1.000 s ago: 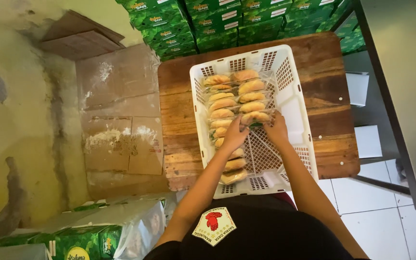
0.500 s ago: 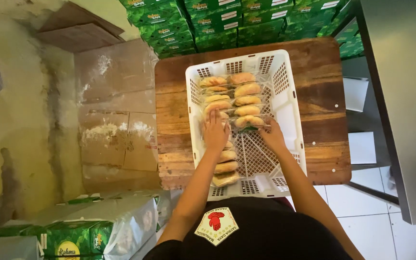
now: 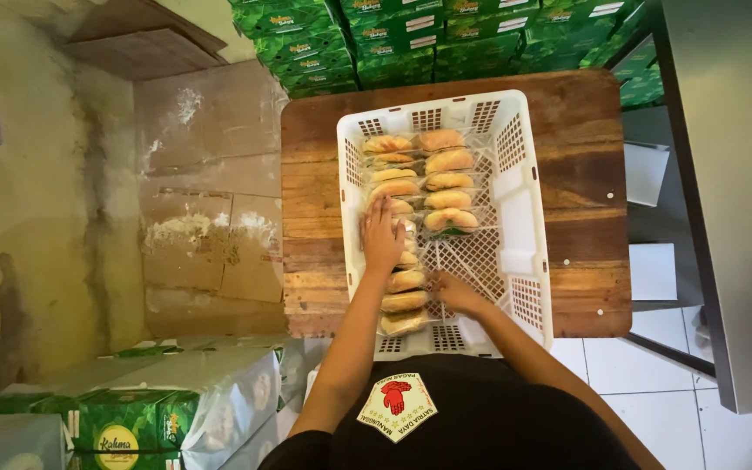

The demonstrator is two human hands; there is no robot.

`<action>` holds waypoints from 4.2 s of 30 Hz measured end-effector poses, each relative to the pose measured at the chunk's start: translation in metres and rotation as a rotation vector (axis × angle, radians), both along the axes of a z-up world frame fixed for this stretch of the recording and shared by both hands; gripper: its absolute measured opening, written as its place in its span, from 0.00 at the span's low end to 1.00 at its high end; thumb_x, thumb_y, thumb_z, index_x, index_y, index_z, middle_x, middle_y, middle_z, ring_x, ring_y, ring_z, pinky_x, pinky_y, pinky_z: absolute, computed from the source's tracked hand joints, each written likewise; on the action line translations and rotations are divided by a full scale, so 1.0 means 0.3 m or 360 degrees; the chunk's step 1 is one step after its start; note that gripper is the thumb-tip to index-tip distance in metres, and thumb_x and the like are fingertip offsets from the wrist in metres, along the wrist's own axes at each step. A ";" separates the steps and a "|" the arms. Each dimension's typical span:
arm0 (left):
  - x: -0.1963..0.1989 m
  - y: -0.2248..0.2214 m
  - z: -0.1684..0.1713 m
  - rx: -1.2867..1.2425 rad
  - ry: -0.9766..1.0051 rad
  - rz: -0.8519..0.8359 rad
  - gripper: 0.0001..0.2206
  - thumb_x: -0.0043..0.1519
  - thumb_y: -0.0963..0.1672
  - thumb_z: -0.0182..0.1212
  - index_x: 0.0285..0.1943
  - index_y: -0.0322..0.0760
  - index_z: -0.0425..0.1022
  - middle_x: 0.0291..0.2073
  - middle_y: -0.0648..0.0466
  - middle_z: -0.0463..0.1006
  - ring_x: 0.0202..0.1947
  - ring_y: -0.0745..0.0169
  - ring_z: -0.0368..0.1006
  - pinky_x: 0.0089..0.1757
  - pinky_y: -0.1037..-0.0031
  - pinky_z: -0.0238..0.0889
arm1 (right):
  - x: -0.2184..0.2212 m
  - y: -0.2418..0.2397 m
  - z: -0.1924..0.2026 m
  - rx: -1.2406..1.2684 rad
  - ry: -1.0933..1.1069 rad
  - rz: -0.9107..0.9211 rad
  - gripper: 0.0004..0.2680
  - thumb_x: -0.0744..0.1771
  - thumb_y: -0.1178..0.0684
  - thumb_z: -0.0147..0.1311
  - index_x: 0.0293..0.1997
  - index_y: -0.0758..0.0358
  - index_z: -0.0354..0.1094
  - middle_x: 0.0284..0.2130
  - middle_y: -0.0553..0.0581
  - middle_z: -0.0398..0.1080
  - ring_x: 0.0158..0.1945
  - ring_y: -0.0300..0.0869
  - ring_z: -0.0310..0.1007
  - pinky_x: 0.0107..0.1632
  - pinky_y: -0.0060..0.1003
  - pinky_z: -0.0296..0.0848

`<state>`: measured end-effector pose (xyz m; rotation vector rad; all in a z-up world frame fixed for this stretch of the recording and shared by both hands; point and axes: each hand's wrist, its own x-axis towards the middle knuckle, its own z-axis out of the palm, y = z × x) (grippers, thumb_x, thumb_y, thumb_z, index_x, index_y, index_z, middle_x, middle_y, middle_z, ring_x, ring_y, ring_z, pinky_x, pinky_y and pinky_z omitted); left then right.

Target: The person organizes packaged sandwiches in a plastic basket on a wooden table, taking some from a nearby metal surface and arranging them into rows inside the basket by hand.

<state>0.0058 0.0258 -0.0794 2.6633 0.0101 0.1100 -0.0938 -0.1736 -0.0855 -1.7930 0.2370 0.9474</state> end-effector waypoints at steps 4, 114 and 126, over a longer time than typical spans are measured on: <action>0.001 -0.003 -0.031 0.0077 -0.0027 0.0046 0.31 0.58 0.49 0.59 0.75 0.43 0.62 0.71 0.49 0.61 0.72 0.48 0.57 0.65 0.48 0.50 | -0.033 0.045 0.012 -0.0070 -0.0059 0.0218 0.25 0.63 0.52 0.60 0.69 0.58 0.60 0.48 0.71 0.76 0.51 0.61 0.79 0.45 0.51 0.79; -0.321 -0.765 0.369 -0.0372 -0.0373 -0.0029 0.20 0.56 0.36 0.56 0.59 0.36 0.72 0.63 0.42 0.67 0.53 0.45 0.67 0.48 0.63 0.61 | 0.367 -2.080 0.079 -0.1944 -0.1677 -0.0810 0.12 0.66 0.66 0.49 0.51 0.74 0.76 0.44 0.70 0.76 0.44 0.60 0.75 0.48 0.47 0.74; -0.273 -0.922 0.394 -0.0593 -0.0331 -0.0129 0.15 0.56 0.36 0.54 0.53 0.30 0.73 0.57 0.43 0.67 0.59 0.45 0.63 0.57 0.61 0.58 | 0.011 -1.764 0.063 -0.1759 -0.1399 -0.1093 0.09 0.76 0.53 0.53 0.49 0.66 0.79 0.38 0.62 0.74 0.45 0.49 0.67 0.47 0.42 0.73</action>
